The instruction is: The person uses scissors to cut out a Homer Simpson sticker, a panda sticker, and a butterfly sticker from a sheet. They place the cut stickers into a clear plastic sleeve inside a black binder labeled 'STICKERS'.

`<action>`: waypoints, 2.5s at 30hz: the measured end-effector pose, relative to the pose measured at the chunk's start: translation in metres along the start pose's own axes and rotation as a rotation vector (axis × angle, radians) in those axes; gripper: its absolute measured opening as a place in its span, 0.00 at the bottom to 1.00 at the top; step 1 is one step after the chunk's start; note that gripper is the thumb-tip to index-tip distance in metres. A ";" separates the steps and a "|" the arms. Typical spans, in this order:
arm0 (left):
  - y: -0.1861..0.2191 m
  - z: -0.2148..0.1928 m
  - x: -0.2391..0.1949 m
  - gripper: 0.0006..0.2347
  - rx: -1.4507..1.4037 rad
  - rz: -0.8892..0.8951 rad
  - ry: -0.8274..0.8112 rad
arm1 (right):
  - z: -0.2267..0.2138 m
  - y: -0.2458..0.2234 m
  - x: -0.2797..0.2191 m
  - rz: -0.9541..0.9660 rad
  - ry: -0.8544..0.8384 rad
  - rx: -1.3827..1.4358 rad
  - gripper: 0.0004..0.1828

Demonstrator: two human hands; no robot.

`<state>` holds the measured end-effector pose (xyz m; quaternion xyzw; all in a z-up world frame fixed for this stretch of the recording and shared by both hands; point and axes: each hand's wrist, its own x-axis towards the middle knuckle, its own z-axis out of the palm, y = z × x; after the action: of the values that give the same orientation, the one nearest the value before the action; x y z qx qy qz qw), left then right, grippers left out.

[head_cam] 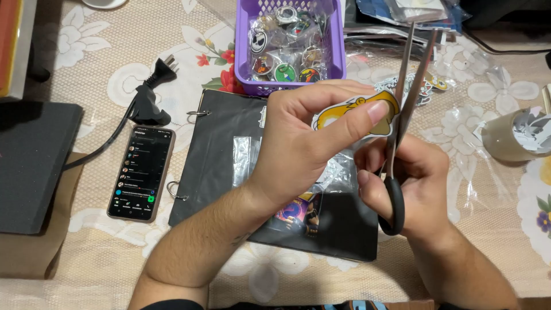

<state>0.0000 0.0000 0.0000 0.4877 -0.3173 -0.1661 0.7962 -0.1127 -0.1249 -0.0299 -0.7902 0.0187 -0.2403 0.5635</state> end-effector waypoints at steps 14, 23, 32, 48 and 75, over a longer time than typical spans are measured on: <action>-0.003 -0.001 0.006 0.05 -0.013 -0.073 0.022 | 0.001 0.003 0.002 0.032 -0.009 0.058 0.10; -0.046 0.013 0.014 0.12 -0.020 -0.225 -0.150 | -0.031 0.024 -0.021 0.214 0.012 0.009 0.09; -0.127 0.035 0.001 0.10 -0.041 -0.424 -0.271 | -0.072 0.081 -0.075 0.415 0.211 0.130 0.06; -0.174 0.066 -0.001 0.10 0.142 -0.609 -0.286 | -0.097 0.121 -0.106 0.520 0.277 0.190 0.06; -0.132 0.053 -0.010 0.08 0.080 -0.633 -0.301 | -0.101 0.086 -0.094 0.445 0.439 0.302 0.11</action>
<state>-0.0370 -0.0923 -0.1029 0.5628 -0.2705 -0.4622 0.6296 -0.2156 -0.2171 -0.1161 -0.6040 0.2755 -0.2757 0.6951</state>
